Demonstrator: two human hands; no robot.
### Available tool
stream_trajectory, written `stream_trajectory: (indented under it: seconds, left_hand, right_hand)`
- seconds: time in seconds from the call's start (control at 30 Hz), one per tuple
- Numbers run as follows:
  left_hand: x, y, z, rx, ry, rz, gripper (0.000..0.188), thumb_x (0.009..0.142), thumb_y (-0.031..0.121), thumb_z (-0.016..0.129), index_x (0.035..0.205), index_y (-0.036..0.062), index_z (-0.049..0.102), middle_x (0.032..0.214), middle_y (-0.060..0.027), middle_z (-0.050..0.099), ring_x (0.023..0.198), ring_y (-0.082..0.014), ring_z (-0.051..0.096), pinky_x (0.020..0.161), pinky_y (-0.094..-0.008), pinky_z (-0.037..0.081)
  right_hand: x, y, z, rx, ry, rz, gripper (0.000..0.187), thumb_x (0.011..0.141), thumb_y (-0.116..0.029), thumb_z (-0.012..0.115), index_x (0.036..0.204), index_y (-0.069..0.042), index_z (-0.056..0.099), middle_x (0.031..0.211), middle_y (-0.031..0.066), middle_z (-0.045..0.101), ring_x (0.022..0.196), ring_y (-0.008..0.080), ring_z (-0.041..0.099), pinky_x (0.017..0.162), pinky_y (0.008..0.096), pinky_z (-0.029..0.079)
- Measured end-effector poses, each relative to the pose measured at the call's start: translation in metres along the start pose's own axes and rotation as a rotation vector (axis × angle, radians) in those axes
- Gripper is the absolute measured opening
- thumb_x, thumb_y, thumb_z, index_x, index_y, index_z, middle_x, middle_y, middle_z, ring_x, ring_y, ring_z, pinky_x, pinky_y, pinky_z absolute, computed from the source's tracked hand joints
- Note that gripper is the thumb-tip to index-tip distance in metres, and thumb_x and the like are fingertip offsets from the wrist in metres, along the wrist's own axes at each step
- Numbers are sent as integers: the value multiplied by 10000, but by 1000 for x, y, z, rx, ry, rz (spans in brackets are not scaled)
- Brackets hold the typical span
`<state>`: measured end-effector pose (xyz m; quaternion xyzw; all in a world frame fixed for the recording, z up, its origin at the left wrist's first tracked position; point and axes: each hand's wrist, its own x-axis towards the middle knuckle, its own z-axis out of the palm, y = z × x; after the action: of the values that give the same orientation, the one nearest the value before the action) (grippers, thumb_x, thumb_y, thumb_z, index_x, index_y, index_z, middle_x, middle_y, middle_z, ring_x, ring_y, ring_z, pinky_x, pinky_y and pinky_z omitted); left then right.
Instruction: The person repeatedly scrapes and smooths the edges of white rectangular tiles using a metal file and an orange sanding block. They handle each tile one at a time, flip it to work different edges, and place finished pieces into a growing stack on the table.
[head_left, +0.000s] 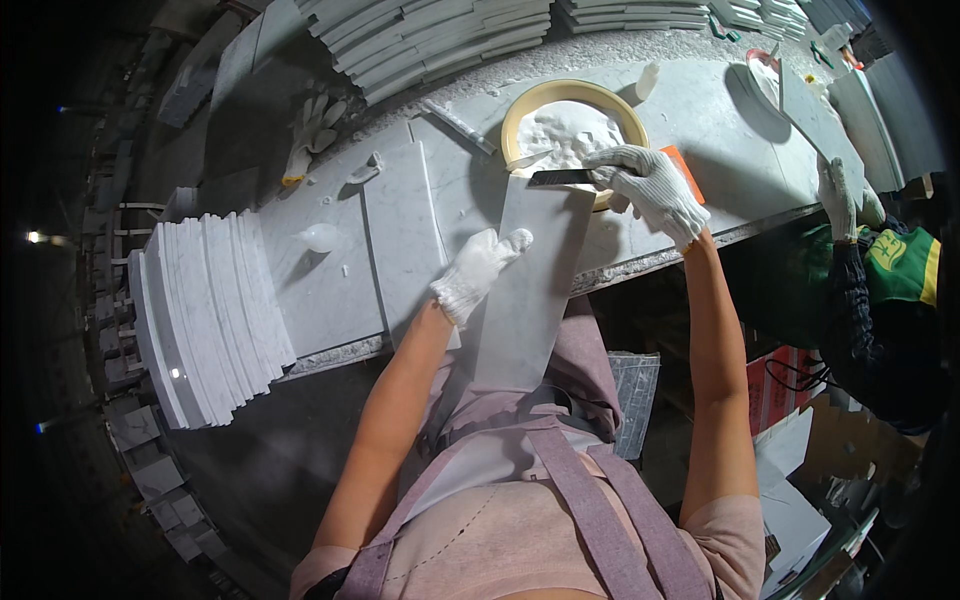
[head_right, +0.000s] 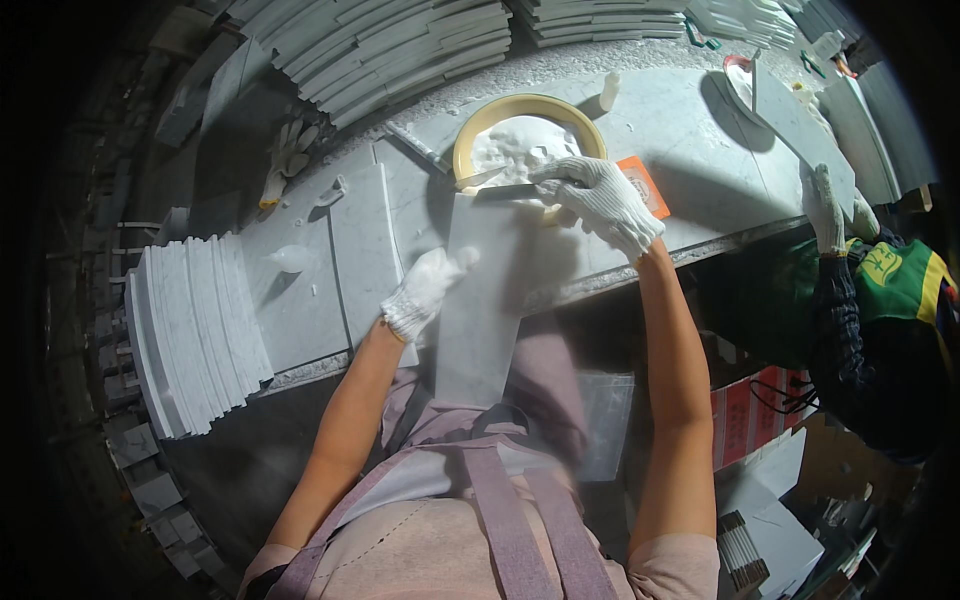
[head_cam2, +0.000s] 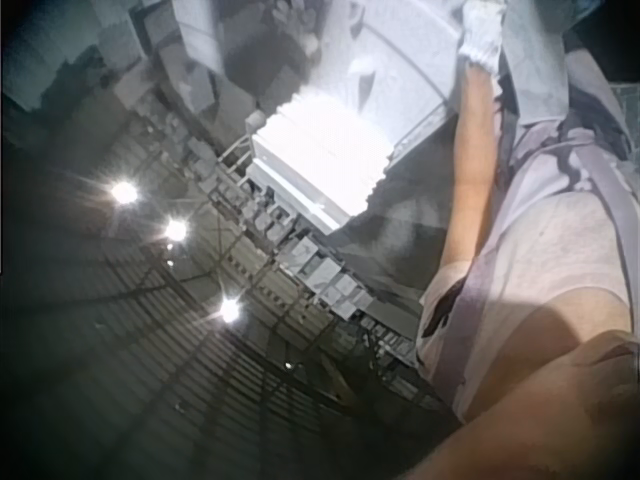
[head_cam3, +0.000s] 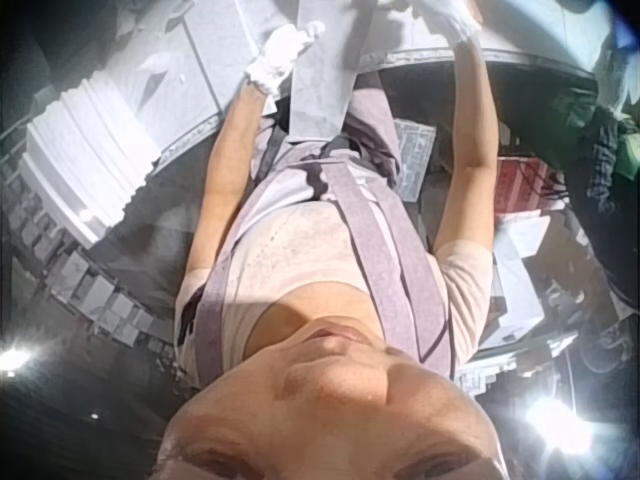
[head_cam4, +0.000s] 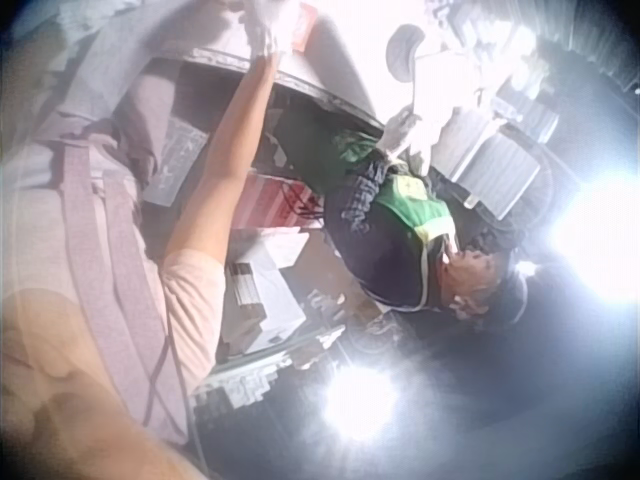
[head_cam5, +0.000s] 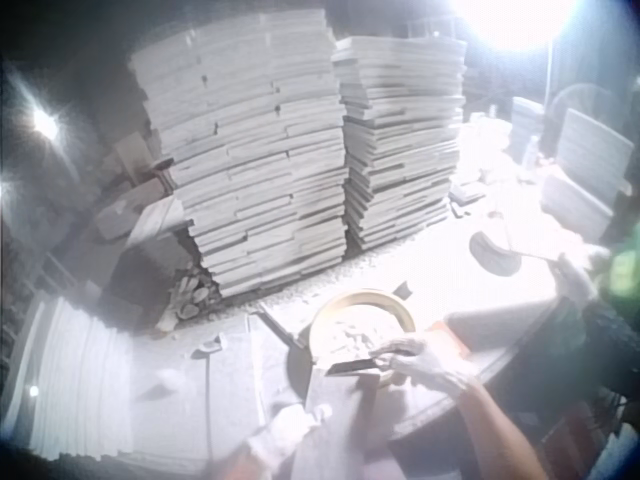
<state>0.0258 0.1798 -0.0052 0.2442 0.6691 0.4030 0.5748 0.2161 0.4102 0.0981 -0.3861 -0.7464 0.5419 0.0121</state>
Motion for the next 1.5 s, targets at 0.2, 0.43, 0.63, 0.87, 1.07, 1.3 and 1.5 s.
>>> stream_trajectory:
  seconds: [0.2, 0.43, 0.63, 0.87, 1.07, 1.3, 1.5]
  left_hand:
    - [4, -5, -1, -36, 14, 30, 706, 909, 653, 752, 1091, -26, 686, 951, -1, 653, 847, -84, 563, 759, -289, 496]
    - [2, -3, 8, -114, 70, 62, 418, 1032, 430, 709, 851, 66, 614, 757, 88, 453, 693, -38, 353, 605, -253, 352]
    - [-3, 8, 2, 30, 18, 4, 703, 951, 620, 721, 1145, -56, 683, 987, -19, 690, 875, -102, 612, 808, -295, 531]
    - [-3, 3, 8, -129, 6, 87, 734, 953, 640, 706, 1124, -73, 697, 972, -29, 694, 880, -109, 607, 813, -305, 526]
    - [-9, 15, 6, 8, 35, -3, 691, 969, 614, 700, 1129, -58, 698, 993, -23, 690, 901, -102, 599, 828, -298, 518]
    - [-14, 18, 14, -174, 15, -8, 484, 1067, 441, 609, 1186, -22, 687, 1056, -33, 697, 929, -102, 623, 850, -295, 528]
    - [-1, 12, 10, -441, -40, -77, 407, 1058, 328, 637, 1204, -52, 643, 1056, -65, 693, 933, -125, 624, 838, -302, 518]
  right_hand:
    - [-2, -14, 3, -41, -18, -63, 252, 995, -150, 649, 1201, -95, 782, 908, 43, 774, 666, 99, 706, 558, 247, 546]
    - [-10, -1, 2, -56, 23, 41, 239, 1004, -174, 677, 1192, -72, 784, 915, 37, 775, 683, 111, 703, 629, 275, 569]
    - [-19, 31, -13, 123, 39, 40, 259, 1004, -190, 691, 1225, -88, 780, 947, 18, 760, 667, 81, 675, 582, 222, 528]
    - [-26, 52, -36, 165, 315, -22, 272, 1002, -196, 698, 1243, -92, 769, 971, 6, 761, 672, 47, 660, 531, 200, 481]
    - [-23, 49, -28, -84, 453, -134, 234, 986, -158, 660, 1171, -59, 766, 961, 75, 778, 690, 143, 703, 692, 298, 553]
    - [-22, 34, 3, -522, 486, -211, 213, 993, -243, 626, 1115, -169, 783, 1050, 118, 757, 954, 340, 724, 838, 401, 567]
    - [-45, -17, 8, -595, 710, -411, 391, 973, -214, 714, 1357, -140, 696, 1164, 98, 732, 980, 297, 738, 866, 355, 578]
